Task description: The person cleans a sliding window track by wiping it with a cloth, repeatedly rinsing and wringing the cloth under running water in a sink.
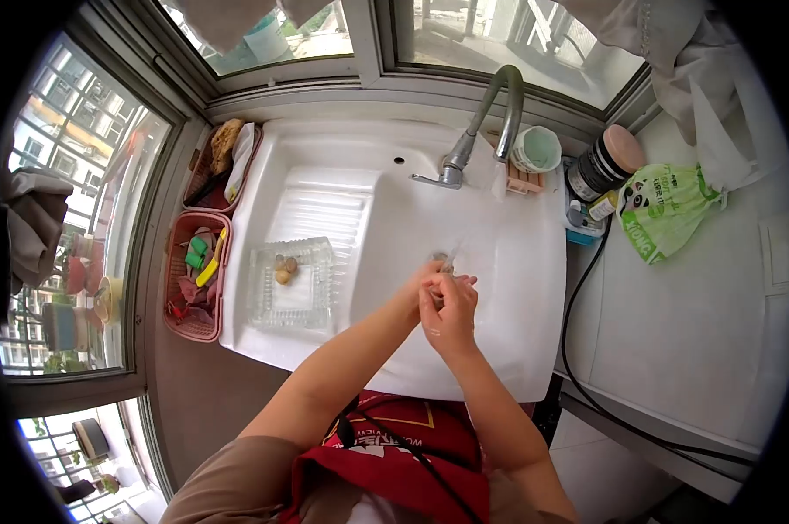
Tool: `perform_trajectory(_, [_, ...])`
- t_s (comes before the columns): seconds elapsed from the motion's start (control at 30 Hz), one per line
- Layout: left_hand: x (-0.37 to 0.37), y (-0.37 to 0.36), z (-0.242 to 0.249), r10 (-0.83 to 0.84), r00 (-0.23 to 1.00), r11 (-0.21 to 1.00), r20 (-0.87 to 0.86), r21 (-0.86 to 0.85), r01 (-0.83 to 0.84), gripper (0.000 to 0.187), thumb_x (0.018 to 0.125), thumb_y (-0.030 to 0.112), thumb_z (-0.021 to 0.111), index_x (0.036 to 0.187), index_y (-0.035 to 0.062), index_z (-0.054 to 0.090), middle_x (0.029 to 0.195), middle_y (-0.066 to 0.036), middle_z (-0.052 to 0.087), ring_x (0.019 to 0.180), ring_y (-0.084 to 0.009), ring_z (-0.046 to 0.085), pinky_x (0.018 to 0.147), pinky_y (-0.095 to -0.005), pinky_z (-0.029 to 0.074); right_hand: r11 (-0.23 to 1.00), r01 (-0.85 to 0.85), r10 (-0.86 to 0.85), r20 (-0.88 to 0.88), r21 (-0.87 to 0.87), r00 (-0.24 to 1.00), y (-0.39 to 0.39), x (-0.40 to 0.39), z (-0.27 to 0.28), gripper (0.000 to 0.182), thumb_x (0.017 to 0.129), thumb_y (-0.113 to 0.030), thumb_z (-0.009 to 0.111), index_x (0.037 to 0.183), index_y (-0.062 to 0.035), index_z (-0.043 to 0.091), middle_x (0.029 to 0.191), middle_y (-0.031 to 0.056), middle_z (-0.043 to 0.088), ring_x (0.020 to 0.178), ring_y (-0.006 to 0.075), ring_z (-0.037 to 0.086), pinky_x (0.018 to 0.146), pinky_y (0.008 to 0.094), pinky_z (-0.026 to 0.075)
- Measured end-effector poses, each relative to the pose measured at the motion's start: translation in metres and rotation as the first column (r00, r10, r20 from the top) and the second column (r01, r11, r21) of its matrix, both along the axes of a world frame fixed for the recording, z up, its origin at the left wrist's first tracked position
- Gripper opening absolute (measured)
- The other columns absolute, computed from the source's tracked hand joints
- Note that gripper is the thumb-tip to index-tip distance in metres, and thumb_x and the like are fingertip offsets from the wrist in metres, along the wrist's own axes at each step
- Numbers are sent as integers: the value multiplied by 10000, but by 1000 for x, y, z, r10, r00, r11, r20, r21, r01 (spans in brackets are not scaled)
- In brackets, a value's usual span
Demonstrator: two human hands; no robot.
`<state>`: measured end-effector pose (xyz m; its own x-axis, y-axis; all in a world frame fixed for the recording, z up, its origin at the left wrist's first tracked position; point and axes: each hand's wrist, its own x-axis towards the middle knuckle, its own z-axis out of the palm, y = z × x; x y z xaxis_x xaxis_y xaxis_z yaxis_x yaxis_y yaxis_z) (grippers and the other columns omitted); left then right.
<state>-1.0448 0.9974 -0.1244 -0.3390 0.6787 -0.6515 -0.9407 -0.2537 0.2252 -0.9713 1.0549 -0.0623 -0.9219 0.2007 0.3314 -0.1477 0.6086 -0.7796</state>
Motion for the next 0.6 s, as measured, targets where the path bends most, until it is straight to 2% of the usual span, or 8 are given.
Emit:
perform_trajectory(0.07, [6, 7, 10, 31, 1000, 998, -1, -61, -31, 352, 973, 327, 382, 1146, 48, 507, 1156, -112, 567, 1025, -246, 573, 886, -399, 482, 995, 50, -52, 14, 83, 999, -2, 0, -13, 139, 835, -98, 599, 966, -72, 562, 703, 44, 562, 650, 186, 546, 704, 361, 417])
perform_trajectory(0.13, [14, 13, 33, 92, 996, 986, -12, -141, -92, 250, 972, 223, 416, 1122, 53, 523, 1174, -111, 561, 1034, -239, 575, 887, -383, 487, 911, 355, -347, 73, -212, 935, 7, -18, -44, 140, 863, -123, 577, 988, -66, 546, 735, 63, 590, 694, 193, 569, 688, 359, 435])
perform_trajectory(0.17, [16, 14, 38, 104, 994, 980, -22, -165, -107, 205, 971, 172, 433, 1109, 56, 531, 1183, -110, 558, 1038, -236, 576, 888, -375, 489, 790, 455, -384, 247, -411, 890, 22, -31, -58, 153, 897, -153, 548, 1017, -59, 533, 759, 91, 612, 712, 220, 587, 685, 362, 457])
perform_trajectory(0.2, [20, 8, 28, 88, 996, 981, -16, -174, -89, 205, 971, 172, 433, 1109, 56, 531, 1183, -110, 558, 1038, -236, 576, 888, -375, 489, 760, 505, -357, 387, -409, 850, 39, -35, -68, 202, 930, -219, 516, 1046, -54, 531, 782, 121, 629, 733, 238, 606, 690, 360, 472])
perform_trajectory(0.3, [10, -11, 7, 69, 991, 995, -112, -68, -77, 235, 972, 194, 463, 1174, 93, 529, 1138, -81, 578, 1049, -216, 573, 901, -414, 487, 736, 639, -509, 438, -225, 741, 66, -34, -108, 266, 946, -290, 495, 1012, -47, 580, 750, 116, 623, 701, 228, 601, 677, 367, 471])
perform_trajectory(0.4, [-7, -39, 14, 23, 990, 926, -137, -369, -73, 285, 979, 252, 478, 1229, 114, 474, 1148, -90, 557, 1040, -241, 571, 880, -414, 505, 825, 528, -302, 631, -203, 714, 65, -19, -93, 329, 944, -344, 501, 915, -45, 633, 732, 66, 614, 691, 198, 587, 664, 368, 466])
perform_trajectory(0.47, [-20, -52, -6, -57, 989, 890, -139, -456, -13, 339, 971, 279, 491, 1262, 110, 446, 1164, -97, 545, 1033, -243, 571, 877, -417, 503, 696, 550, 209, 863, -461, 460, 56, -21, -78, 285, 894, -325, 600, 830, -53, 659, 733, 20, 604, 690, 169, 576, 648, 345, 464])
perform_trajectory(0.6, [-29, -61, -15, -230, 942, 746, -243, -666, 10, 539, 929, 389, 540, 1348, 109, 347, 1155, -106, 513, 1065, -268, 551, 878, -456, 509, 768, 330, 376, 804, -548, 461, 52, -11, -94, 232, 825, -285, 696, 875, -63, 650, 781, 7, 608, 707, 147, 575, 641, 305, 465])
